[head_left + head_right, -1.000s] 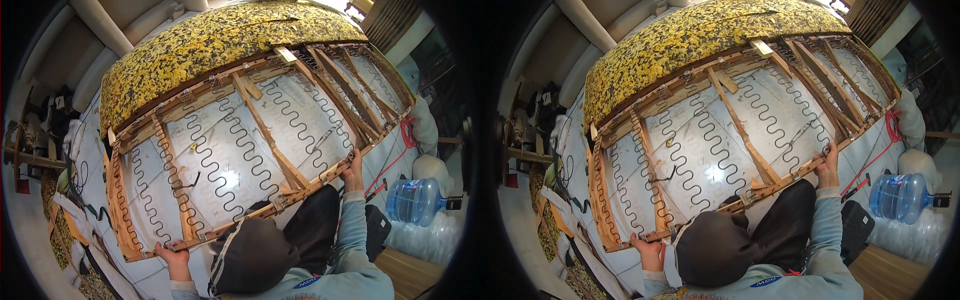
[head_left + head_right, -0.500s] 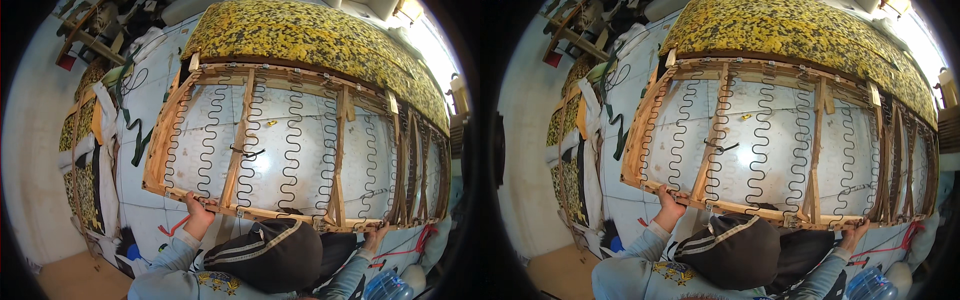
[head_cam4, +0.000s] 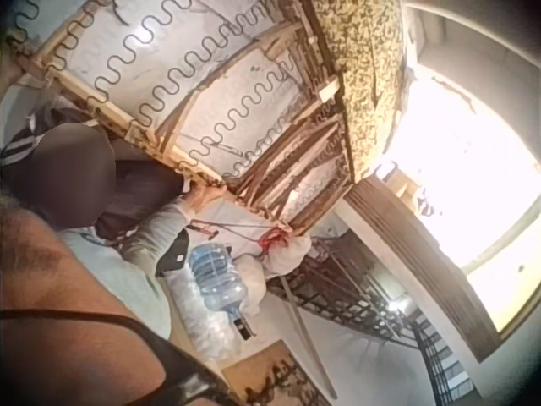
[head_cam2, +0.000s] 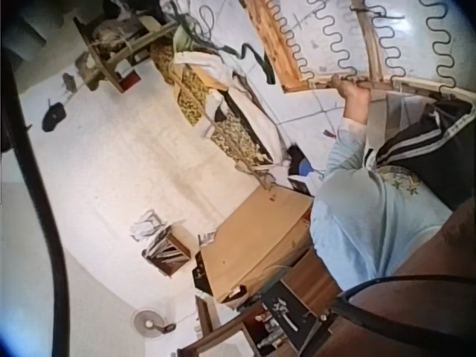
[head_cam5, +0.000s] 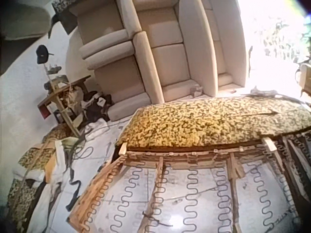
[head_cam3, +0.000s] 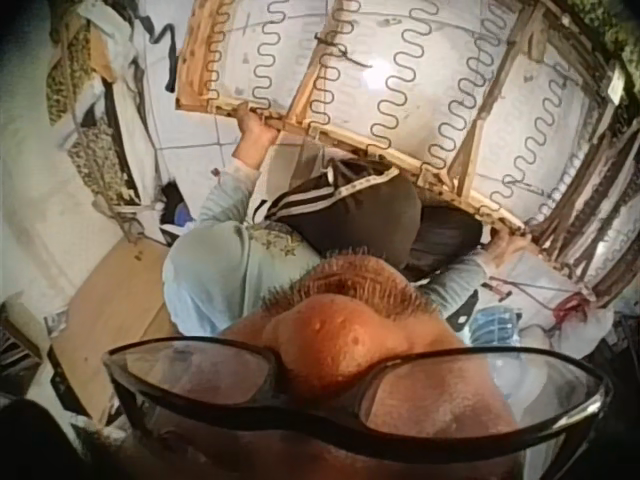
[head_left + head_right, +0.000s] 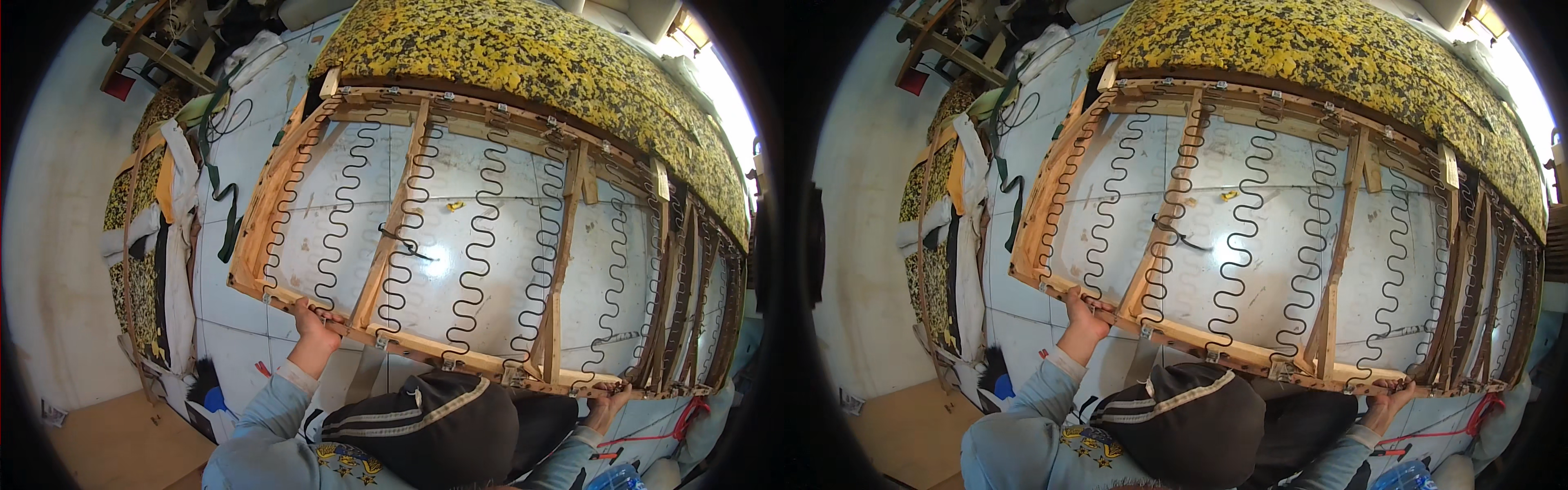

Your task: Attaching fabric support straps to a wooden furniture frame over metal springs using a staple gun and pliers.

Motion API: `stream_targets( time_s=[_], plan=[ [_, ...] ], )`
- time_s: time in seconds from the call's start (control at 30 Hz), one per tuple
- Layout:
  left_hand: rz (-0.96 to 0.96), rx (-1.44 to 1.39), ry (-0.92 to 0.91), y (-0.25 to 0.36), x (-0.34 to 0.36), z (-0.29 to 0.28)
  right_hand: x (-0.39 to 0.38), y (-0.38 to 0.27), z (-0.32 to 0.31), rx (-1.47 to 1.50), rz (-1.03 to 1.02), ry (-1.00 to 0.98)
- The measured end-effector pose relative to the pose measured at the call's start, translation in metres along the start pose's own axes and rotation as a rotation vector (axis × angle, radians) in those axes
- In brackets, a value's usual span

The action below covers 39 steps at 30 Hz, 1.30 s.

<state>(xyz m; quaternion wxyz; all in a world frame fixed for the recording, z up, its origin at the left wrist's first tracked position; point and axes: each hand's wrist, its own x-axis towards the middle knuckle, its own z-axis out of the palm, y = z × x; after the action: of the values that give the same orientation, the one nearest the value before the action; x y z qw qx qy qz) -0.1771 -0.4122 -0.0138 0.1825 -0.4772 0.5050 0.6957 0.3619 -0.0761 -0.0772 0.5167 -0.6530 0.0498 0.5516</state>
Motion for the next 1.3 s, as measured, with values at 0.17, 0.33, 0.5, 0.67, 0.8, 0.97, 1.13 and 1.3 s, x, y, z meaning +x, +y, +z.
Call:
stream_targets(
  time_s=[0.17, 0.33, 0.5, 0.67, 0.8, 0.97, 1.13, 1.3],
  plan=[
    [-0.03, 0.006, 0.008, 0.003, 0.003, 0.012, 0.003, 0.008, 0.0, -0.011, -0.052, 0.019],
    [-0.043, -0.003, 0.047, -0.003, 0.011, 0.012, 0.013, 0.012, -0.001, -0.059, -0.115, 0.052],
    [-0.019, -0.01, 0.038, -0.01, 0.029, 0.003, 0.003, 0.019, 0.005, -0.056, -0.051, 0.068],
    [0.054, -0.081, -0.051, -0.02, 0.046, -0.007, -0.007, 0.027, 0.007, -0.017, -0.134, -0.001],
    [0.152, -0.039, -0.076, -0.027, 0.052, -0.014, 0.001, 0.033, 0.0, -0.004, -0.228, -0.064],
    [0.146, -0.026, -0.125, -0.026, 0.053, -0.018, 0.006, 0.035, -0.003, -0.068, -0.329, -0.052],
    [0.204, 0.025, -0.116, -0.027, 0.056, -0.019, -0.008, 0.037, 0.003, -0.114, -0.382, -0.022],
    [0.055, 0.004, -0.149, -0.02, 0.069, -0.025, -0.017, 0.038, 0.006, -0.029, -0.348, 0.019]
  ],
)
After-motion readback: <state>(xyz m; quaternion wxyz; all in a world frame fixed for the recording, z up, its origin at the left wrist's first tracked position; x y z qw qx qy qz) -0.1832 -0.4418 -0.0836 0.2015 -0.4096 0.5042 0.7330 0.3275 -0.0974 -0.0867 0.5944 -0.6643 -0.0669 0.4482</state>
